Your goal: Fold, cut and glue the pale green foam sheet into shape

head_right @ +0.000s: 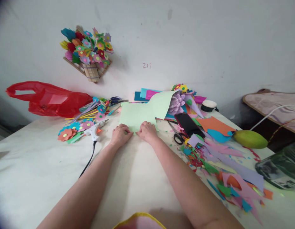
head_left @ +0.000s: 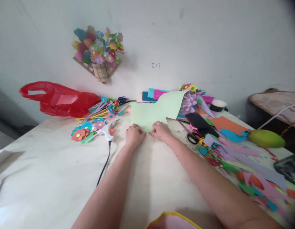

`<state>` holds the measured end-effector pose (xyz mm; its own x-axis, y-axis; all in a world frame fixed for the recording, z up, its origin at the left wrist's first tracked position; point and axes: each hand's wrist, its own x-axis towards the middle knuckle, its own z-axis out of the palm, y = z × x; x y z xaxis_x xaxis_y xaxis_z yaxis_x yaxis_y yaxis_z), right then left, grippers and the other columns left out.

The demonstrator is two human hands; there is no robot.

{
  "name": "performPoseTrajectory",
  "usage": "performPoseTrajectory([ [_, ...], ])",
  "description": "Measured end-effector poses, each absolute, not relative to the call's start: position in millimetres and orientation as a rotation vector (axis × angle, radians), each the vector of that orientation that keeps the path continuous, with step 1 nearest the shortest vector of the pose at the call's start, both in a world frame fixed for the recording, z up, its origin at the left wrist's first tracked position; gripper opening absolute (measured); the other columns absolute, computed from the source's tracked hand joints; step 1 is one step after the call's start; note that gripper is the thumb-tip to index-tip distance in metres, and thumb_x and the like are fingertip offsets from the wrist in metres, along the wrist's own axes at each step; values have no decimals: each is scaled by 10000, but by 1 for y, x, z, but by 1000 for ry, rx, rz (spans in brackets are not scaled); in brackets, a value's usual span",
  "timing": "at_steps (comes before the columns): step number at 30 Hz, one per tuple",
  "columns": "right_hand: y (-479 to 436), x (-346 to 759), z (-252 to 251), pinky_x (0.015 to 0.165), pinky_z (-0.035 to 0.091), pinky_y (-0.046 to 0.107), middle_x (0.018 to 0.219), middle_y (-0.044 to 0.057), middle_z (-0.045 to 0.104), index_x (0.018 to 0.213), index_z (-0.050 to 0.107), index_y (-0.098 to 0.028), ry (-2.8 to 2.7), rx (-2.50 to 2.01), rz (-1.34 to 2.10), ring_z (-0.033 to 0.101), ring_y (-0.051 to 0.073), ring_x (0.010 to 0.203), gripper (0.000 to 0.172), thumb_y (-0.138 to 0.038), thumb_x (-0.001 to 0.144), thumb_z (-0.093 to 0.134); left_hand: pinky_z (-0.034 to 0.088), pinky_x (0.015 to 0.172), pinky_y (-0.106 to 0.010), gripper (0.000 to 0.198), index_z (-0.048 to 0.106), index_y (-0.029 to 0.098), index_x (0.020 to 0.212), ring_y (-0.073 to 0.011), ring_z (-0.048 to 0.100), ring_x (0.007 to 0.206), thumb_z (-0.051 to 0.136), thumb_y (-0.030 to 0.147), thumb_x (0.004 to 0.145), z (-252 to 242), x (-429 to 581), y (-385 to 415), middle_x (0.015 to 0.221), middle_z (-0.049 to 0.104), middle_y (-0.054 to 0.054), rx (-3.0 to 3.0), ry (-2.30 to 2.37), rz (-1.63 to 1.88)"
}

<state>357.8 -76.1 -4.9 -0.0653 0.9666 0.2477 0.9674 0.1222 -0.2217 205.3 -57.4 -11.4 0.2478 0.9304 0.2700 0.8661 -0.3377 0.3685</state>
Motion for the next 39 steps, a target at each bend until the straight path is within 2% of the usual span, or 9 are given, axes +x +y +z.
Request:
performPoseTrajectory([
  [18, -75, 361, 6, 690, 365, 315, 969, 75, 550, 565, 597, -188, -2075, -1994, 76, 490, 214, 857, 296, -469, 657, 595, 328, 811, -367, 194, 636, 224, 637, -233, 461, 931, 587, 411, 614, -8, 205, -57, 986, 561, -38, 2248, 1780, 673],
  [20, -76, 359, 8, 714, 360, 322, 933, 78, 555, 577, 600, -188, -2082, -1965, 39, 488, 214, 860, 258, -435, 648, 620, 328, 812, -369, 194, 638, 224, 638, -238, 460, 936, 594, 410, 608, -9, 205, -57, 990, 561, -42, 2232, 1779, 669],
  [24, -73, 348, 6, 746, 363, 292, 896, 58, 547, 703, 602, -191, -1991, -1784, -46, 484, 177, 867, 48, -235, 686, 603, 325, 818, -372, 186, 638, 221, 631, -241, 461, 939, 601, 402, 605, -9, 206, -57, 992, 561, -48, 2224, 1783, 684],
  [28, -64, 332, -10, 703, 393, 231, 871, 33, 549, 806, 573, -174, -1833, -1647, 174, 509, 111, 751, 128, -121, 741, 476, 323, 817, -376, 175, 637, 224, 630, -245, 462, 943, 593, 392, 610, -11, 206, -58, 980, 570, -41, 2228, 1789, 705],
  [33, -62, 328, -27, 709, 396, 222, 819, 24, 551, 748, 575, -167, -1787, -1654, 287, 514, 105, 736, 181, -46, 699, 450, 347, 789, -317, 178, 641, 218, 667, -212, 489, 927, 546, 368, 654, -10, 199, -54, 985, 587, -37, 2218, 1726, 701],
  [39, -66, 332, -27, 641, 396, 204, 760, -1, 527, 697, 594, -173, -1781, -1592, 336, 483, 85, 628, 126, -89, 682, 501, 377, 610, -236, 315, 624, 173, 737, -147, 551, 698, 358, 337, 781, 4, 181, -47, 716, 622, -38, 1962, 1747, 702],
])
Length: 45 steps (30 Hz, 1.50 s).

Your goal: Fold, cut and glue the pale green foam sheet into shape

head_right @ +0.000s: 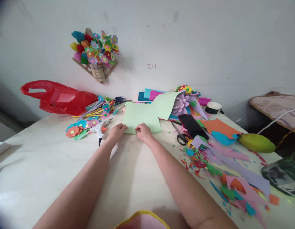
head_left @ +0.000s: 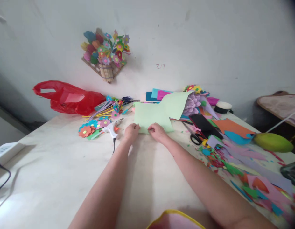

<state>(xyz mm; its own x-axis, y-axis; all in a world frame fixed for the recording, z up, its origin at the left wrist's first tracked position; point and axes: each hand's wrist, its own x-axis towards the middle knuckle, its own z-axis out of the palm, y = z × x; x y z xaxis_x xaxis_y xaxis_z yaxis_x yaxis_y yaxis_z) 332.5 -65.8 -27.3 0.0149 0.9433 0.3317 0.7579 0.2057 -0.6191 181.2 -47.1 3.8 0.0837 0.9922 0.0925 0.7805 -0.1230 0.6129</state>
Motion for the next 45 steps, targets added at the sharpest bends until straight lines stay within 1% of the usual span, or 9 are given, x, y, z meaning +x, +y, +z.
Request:
performPoseTrajectory([
  [3, -65, 333, -27, 618, 389, 196, 757, -6, 516, 666, 599, -168, -1781, -1556, 395, 469, 74, 602, 66, -126, 675, 548, 370, 561, -236, 310, 617, 176, 711, -144, 543, 625, 388, 378, 760, 5, 169, -46, 627, 600, -17, 1895, 1763, 765],
  [6, -64, 333, -27, 610, 384, 196, 754, -10, 503, 640, 597, -162, -1796, -1538, 443, 458, 67, 592, 36, -137, 661, 582, 369, 537, -232, 281, 603, 179, 700, -135, 529, 593, 446, 411, 717, 0, 159, -48, 615, 590, -3, 1865, 1760, 856],
  [11, -62, 336, -31, 624, 380, 194, 732, -21, 493, 609, 592, -166, -1835, -1446, 460, 455, 70, 613, 57, -130, 648, 611, 392, 596, -222, 192, 603, 180, 692, -119, 528, 639, 510, 348, 687, -11, 150, -56, 699, 604, -8, 2039, 1664, 923],
  [14, -61, 336, -33, 621, 379, 196, 724, -24, 491, 600, 588, -167, -1832, -1431, 462, 447, 67, 594, 64, -137, 643, 626, 398, 621, -221, 176, 609, 184, 684, -113, 524, 649, 526, 339, 684, -14, 146, -57, 721, 601, -10, 2156, 1562, 924],
  [23, -60, 334, -35, 637, 377, 202, 743, -13, 504, 609, 600, -168, -1819, -1417, 465, 455, 73, 618, 50, -151, 634, 640, 383, 613, -227, 126, 599, 181, 651, -118, 496, 654, 563, 301, 663, -17, 146, -53, 673, 556, -3, 2294, 1475, 920],
  [27, -58, 333, -37, 655, 377, 206, 746, -7, 513, 598, 599, -170, -1811, -1433, 460, 485, 91, 689, 56, -168, 627, 647, 380, 633, -234, 102, 594, 186, 655, -120, 491, 661, 565, 283, 664, -16, 147, -51, 668, 567, 3, 2335, 1463, 898],
  [31, -55, 331, -39, 662, 379, 209, 761, -5, 520, 585, 593, -170, -1794, -1477, 459, 502, 96, 712, 75, -200, 631, 645, 377, 657, -245, 110, 605, 190, 662, -127, 493, 690, 564, 292, 669, -16, 148, -51, 681, 570, -2, 2393, 1478, 856],
  [39, -53, 329, -41, 653, 381, 202, 792, -7, 534, 582, 593, -170, -1791, -1549, 422, 512, 90, 708, 115, -258, 635, 644, 370, 712, -271, 158, 623, 196, 691, -157, 497, 798, 571, 344, 672, -13, 150, -51, 782, 575, -23, 2415, 1582, 774],
  [45, -55, 327, -39, 658, 379, 198, 831, 1, 534, 571, 579, -164, -1780, -1590, 387, 513, 87, 729, 144, -273, 644, 640, 373, 718, -275, 171, 622, 191, 684, -161, 503, 816, 553, 347, 683, -13, 152, -52, 809, 576, -28, 2401, 1619, 767],
])
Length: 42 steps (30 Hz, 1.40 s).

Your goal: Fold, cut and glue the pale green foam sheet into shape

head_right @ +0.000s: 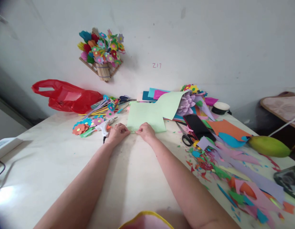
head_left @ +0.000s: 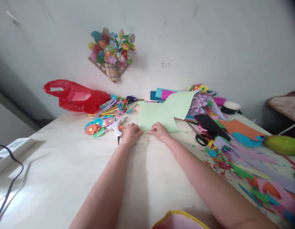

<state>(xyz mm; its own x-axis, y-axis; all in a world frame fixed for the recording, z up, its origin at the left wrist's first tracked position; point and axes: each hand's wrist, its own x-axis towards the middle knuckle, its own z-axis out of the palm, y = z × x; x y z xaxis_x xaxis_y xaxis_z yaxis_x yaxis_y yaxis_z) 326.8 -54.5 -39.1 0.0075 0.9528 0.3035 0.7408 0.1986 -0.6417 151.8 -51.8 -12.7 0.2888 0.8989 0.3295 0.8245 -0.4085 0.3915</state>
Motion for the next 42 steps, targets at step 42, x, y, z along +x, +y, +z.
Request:
performPoseTrajectory([
  [42, -59, 309, -28, 649, 375, 191, 953, 14, 570, 589, 642, -192, -1799, -1799, 304, 530, 111, 816, 186, -364, 656, 619, 387, 724, -284, 170, 618, 183, 656, -171, 520, 807, 551, 339, 660, -15, 154, -47, 843, 595, -36, 2321, 1727, 703],
])
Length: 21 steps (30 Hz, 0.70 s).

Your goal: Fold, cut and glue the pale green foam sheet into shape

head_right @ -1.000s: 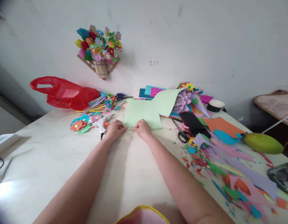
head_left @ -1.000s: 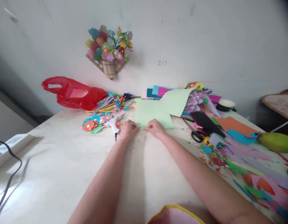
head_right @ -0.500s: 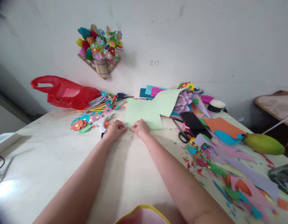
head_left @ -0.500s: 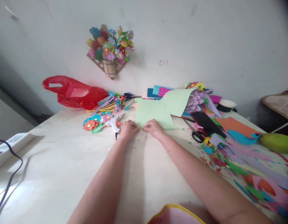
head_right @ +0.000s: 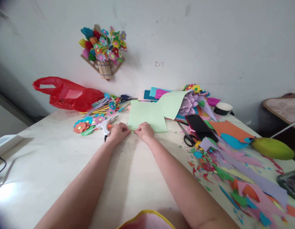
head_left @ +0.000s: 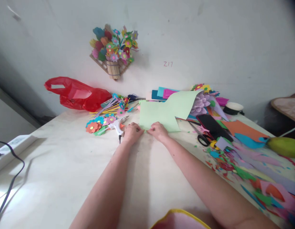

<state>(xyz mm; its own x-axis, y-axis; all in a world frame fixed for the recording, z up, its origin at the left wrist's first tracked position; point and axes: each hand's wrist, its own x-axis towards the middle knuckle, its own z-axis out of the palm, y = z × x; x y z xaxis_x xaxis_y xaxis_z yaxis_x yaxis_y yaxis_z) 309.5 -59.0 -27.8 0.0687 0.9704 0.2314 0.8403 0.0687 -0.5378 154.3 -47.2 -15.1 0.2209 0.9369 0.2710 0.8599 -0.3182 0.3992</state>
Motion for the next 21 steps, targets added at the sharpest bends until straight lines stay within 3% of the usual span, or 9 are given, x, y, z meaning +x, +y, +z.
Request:
performPoseTrajectory([
  [10, -60, 307, -18, 638, 387, 211, 946, 29, 580, 543, 619, -191, -1821, -1868, 328, 546, 127, 769, 221, -390, 640, 619, 362, 804, -345, 171, 616, 184, 627, -210, 502, 862, 540, 331, 668, -10, 159, -54, 874, 588, -50, 2318, 1831, 664],
  [21, -60, 305, -21, 572, 373, 218, 952, 43, 574, 555, 620, -194, -1808, -1908, 272, 535, 136, 757, 251, -429, 641, 605, 379, 779, -355, 171, 609, 180, 667, -239, 461, 902, 527, 328, 691, -7, 160, -61, 914, 553, -70, 2364, 1868, 667],
])
